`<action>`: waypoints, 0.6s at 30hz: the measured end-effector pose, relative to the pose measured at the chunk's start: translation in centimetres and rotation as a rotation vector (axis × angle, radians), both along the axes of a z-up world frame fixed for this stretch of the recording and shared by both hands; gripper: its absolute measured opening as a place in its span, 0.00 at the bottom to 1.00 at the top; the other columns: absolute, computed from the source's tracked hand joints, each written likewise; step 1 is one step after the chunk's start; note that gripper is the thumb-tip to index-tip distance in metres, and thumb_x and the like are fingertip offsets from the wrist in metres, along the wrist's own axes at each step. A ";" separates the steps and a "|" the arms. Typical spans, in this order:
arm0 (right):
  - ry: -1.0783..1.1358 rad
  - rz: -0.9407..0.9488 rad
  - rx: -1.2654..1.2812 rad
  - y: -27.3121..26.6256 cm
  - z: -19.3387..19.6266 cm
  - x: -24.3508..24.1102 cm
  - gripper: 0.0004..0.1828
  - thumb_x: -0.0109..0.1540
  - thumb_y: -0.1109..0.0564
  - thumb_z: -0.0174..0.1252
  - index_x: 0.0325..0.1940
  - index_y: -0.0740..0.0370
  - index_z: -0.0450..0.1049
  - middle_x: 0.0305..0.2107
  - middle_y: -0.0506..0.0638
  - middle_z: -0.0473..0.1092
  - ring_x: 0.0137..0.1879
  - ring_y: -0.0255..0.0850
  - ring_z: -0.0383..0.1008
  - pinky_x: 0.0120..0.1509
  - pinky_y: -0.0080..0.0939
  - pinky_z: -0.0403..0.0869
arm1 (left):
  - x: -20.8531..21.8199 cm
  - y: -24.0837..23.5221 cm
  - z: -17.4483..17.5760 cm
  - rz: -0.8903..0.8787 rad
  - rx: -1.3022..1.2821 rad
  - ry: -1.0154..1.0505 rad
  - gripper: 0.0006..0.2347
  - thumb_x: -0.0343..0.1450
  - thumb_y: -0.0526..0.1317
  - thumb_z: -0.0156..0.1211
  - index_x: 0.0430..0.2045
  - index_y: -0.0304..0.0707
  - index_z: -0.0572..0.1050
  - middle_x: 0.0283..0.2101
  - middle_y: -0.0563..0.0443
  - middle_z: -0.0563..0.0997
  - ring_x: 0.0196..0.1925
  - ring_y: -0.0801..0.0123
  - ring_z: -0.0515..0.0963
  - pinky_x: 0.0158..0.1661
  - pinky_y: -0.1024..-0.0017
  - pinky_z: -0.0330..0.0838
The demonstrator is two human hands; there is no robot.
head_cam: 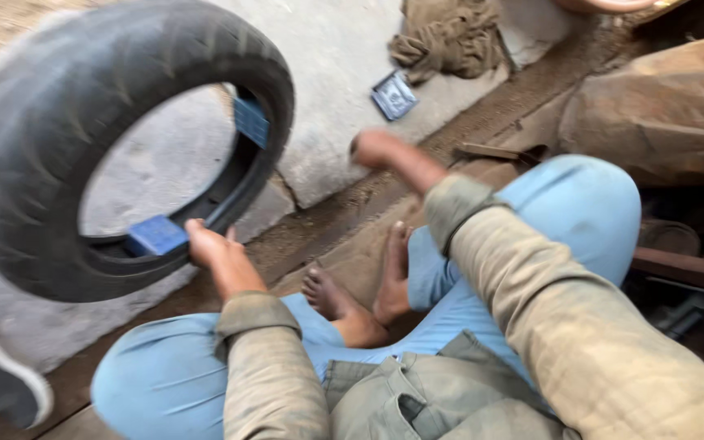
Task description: The person sits on the ground and cleans the inner surface of a motorcycle tire with a cloth. They then apply a blue rectangular patch to the inside of the tire and use a metal tool to press and smooth the patch firmly into place.
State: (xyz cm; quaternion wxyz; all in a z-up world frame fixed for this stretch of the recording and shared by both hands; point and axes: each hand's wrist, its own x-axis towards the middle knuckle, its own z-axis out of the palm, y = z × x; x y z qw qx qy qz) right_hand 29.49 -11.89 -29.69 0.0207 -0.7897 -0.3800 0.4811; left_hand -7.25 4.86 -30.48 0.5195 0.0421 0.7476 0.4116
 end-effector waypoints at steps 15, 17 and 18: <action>-0.539 -0.484 -0.158 -26.5 -0.3 18.0 0.37 0.61 0.45 0.66 0.70 0.59 0.64 0.60 0.61 0.66 0.63 0.53 0.66 0.64 0.51 0.67 | 4.1 -1.4 6.3 -0.077 0.107 0.224 0.28 0.59 0.47 0.68 0.40 0.11 0.70 0.44 0.25 0.84 0.41 0.47 0.89 0.42 0.55 0.84; -0.493 -0.381 -0.197 -23.9 -1.5 16.6 0.44 0.60 0.44 0.66 0.77 0.56 0.60 0.68 0.64 0.62 0.72 0.57 0.62 0.73 0.53 0.64 | 3.8 -1.6 5.2 -0.233 0.013 0.379 0.30 0.62 0.52 0.68 0.40 0.13 0.75 0.45 0.27 0.83 0.44 0.48 0.87 0.47 0.54 0.80; -0.520 -0.194 -0.274 -22.5 -1.9 16.0 0.45 0.60 0.46 0.63 0.80 0.55 0.56 0.69 0.64 0.62 0.72 0.59 0.63 0.71 0.56 0.65 | 3.9 -1.4 5.0 -0.298 -0.035 0.458 0.30 0.63 0.55 0.67 0.40 0.14 0.77 0.45 0.28 0.83 0.45 0.48 0.85 0.50 0.54 0.78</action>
